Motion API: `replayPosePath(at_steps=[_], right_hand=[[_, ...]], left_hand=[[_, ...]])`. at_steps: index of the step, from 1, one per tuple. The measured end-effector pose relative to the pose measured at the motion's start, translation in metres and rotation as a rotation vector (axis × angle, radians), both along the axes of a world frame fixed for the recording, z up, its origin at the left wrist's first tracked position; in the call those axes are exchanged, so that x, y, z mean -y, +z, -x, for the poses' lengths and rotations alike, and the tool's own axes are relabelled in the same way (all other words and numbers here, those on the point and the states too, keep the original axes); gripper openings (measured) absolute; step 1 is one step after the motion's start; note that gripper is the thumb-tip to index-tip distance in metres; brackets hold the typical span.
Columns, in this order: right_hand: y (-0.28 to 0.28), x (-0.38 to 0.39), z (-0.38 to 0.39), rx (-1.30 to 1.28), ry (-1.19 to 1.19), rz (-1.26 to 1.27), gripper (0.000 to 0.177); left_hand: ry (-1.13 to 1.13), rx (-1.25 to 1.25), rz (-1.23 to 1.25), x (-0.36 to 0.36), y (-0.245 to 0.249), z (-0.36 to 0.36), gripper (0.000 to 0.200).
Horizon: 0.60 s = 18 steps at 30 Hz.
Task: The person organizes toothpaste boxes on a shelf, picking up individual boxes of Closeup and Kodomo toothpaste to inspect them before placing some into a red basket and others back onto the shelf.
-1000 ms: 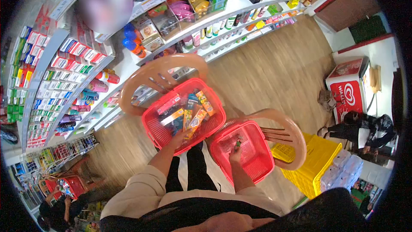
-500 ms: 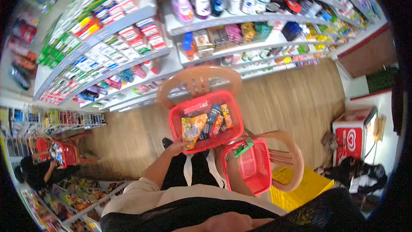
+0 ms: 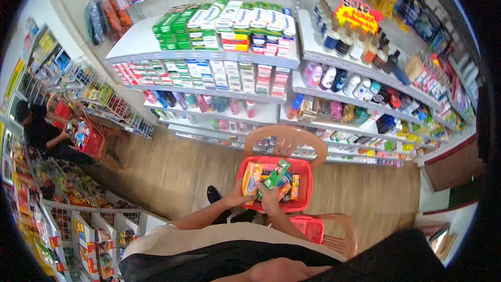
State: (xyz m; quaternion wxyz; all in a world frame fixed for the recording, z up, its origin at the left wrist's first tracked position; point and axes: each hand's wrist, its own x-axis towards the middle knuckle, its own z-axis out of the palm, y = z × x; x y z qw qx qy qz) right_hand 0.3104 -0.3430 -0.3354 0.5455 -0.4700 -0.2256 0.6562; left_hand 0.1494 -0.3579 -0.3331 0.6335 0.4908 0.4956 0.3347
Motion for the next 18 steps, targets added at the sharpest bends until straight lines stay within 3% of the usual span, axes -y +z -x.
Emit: replayPosePath(at_steps=[2,4,5,7,11,13,14,17,18], right_hand=[[0.010,-0.008,0.015,0.128,0.094,-0.030,0.026],[0.025,-0.015,0.035,0.074,0.148,-0.041,0.024],[0.032,-0.018,0.044,0.044,0.174,-0.044,0.023],[0.036,-0.026,0.060,0.050,0.184,-0.054,0.026],[0.067,-0.037,0.084,-0.039,0.305,-0.081,0.026],[0.087,-0.041,0.097,0.076,0.380,0.038,0.030],[0.095,-0.044,0.107,0.114,0.355,0.025,0.030],[0.078,-0.062,0.125,0.150,0.360,-0.010,0.031],[0.086,-0.066,0.133,0.132,0.367,-0.044,0.030]], left_hand=[[0.056,0.016,0.023,-0.001,0.005,0.006,0.083],[0.195,0.404,0.199,-0.001,0.007,0.013,0.070],[0.211,0.410,0.190,-0.001,0.009,0.020,0.070],[0.299,0.629,0.506,-0.001,0.021,0.038,0.055],[0.346,0.730,0.510,-0.003,0.038,0.084,0.045],[0.142,0.945,0.341,-0.016,0.034,0.113,0.046],[0.229,0.901,0.401,-0.019,0.033,0.133,0.051],[0.107,0.971,0.265,-0.041,0.048,0.185,0.056],[0.179,0.993,0.284,-0.045,0.055,0.198,0.063]])
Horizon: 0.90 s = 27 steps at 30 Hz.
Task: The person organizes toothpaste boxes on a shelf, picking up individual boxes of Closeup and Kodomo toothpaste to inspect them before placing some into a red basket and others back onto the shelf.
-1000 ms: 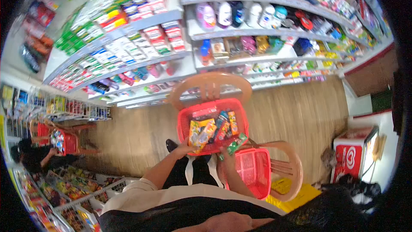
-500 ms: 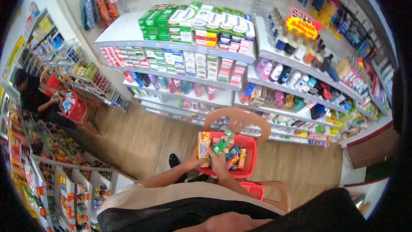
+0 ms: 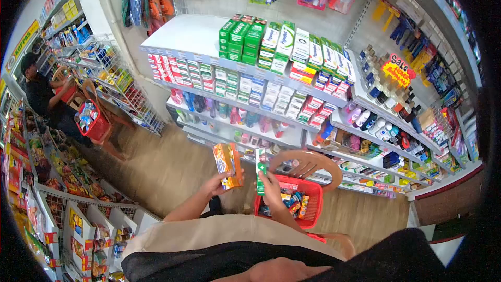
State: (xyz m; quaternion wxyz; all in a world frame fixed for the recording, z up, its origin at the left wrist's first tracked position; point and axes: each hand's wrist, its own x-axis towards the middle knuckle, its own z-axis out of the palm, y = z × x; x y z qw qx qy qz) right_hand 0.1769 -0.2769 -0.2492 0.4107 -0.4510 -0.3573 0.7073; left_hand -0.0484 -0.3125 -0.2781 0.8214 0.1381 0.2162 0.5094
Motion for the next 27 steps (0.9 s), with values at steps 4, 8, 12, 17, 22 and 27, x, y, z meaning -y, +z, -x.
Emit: replayPosePath(at_steps=[4,8,12,17,22,27], right_hand=[[0.035,-0.021,0.048,-0.051,0.016,0.011,0.031],[0.017,-0.048,0.096,-0.073,0.101,-0.073,0.032],[0.051,-0.045,0.145,-0.001,0.153,-0.126,0.036],[0.051,-0.048,0.176,0.032,0.204,-0.138,0.042],[0.089,-0.041,0.192,0.076,0.302,-0.291,0.052],[0.100,-0.035,0.205,0.340,0.261,-0.637,0.060]], left_hand=[[-0.002,-0.185,-0.162,-0.022,0.032,0.049,0.076],[-0.053,-0.089,-0.247,-0.041,0.030,0.093,0.083],[0.026,0.031,-0.205,-0.055,0.023,0.132,0.083],[0.096,0.024,-0.319,-0.066,0.036,0.164,0.084],[0.349,0.059,-0.348,-0.071,0.064,0.186,0.082],[0.379,0.063,-0.350,-0.072,0.097,0.201,0.076]])
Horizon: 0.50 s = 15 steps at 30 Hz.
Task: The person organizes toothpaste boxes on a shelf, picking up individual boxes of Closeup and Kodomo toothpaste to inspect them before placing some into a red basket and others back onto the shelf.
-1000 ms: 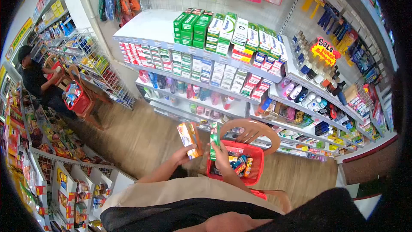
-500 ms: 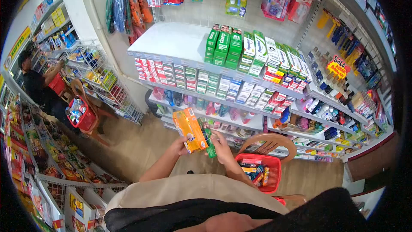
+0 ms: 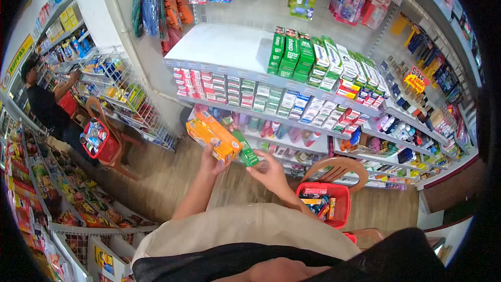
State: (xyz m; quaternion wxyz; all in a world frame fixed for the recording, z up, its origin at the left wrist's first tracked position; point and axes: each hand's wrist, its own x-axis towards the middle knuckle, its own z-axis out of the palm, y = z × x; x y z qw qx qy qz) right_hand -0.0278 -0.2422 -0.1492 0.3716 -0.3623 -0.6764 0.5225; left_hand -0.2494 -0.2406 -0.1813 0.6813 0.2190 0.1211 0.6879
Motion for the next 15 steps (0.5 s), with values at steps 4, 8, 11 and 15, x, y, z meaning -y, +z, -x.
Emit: replayPosePath(at_steps=[4,8,11,15], right_hand=[[0.008,0.000,0.010,-0.013,-0.037,-0.219,0.056],[0.007,-0.002,0.015,0.001,-0.051,-0.274,0.051],[0.006,-0.001,0.015,0.017,-0.031,-0.336,0.054],[0.009,0.005,0.013,0.143,-0.009,-0.443,0.052]], left_hand=[[0.059,0.062,0.002,0.000,0.008,-0.003,0.075],[0.001,0.106,-0.078,0.001,0.009,-0.001,0.079],[0.039,0.044,-0.096,0.003,0.014,-0.002,0.076],[0.018,0.015,-0.063,0.008,0.001,0.005,0.080]])
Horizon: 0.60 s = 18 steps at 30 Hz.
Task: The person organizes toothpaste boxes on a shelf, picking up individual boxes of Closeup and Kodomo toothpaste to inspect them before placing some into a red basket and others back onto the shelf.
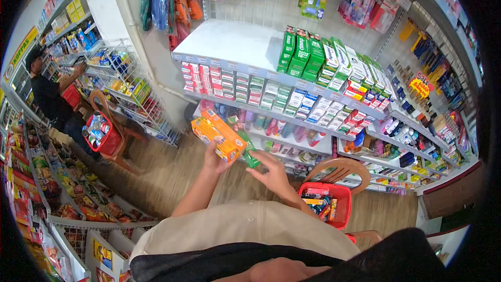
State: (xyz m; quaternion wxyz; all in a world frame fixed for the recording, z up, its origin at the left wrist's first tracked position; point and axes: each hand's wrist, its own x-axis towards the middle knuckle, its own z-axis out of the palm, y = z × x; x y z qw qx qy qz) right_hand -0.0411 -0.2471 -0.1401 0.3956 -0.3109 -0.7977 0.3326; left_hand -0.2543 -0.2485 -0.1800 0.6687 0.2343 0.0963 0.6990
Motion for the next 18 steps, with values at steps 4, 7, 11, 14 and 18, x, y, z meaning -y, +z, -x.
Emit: replayPosePath(at_steps=[4,7,11,14,18], right_hand=[[-0.020,-0.002,0.006,-0.144,-0.155,0.141,0.044],[-0.029,-0.006,0.004,-0.196,-0.192,0.055,0.043],[-0.031,-0.006,0.002,-0.258,-0.191,0.013,0.039],[-0.032,-0.005,0.001,-0.392,-0.200,0.135,0.039],[-0.035,-0.020,-0.017,-0.685,-0.249,0.429,0.039]], left_hand=[[-0.016,0.115,0.008,0.003,-0.004,0.012,0.082],[-0.029,0.088,-0.017,0.001,-0.024,0.031,0.084],[-0.073,0.034,-0.073,0.001,-0.008,0.032,0.083],[-0.088,0.053,-0.110,-0.001,-0.001,0.029,0.078],[-0.105,0.055,-0.119,0.002,0.010,0.028,0.079]])
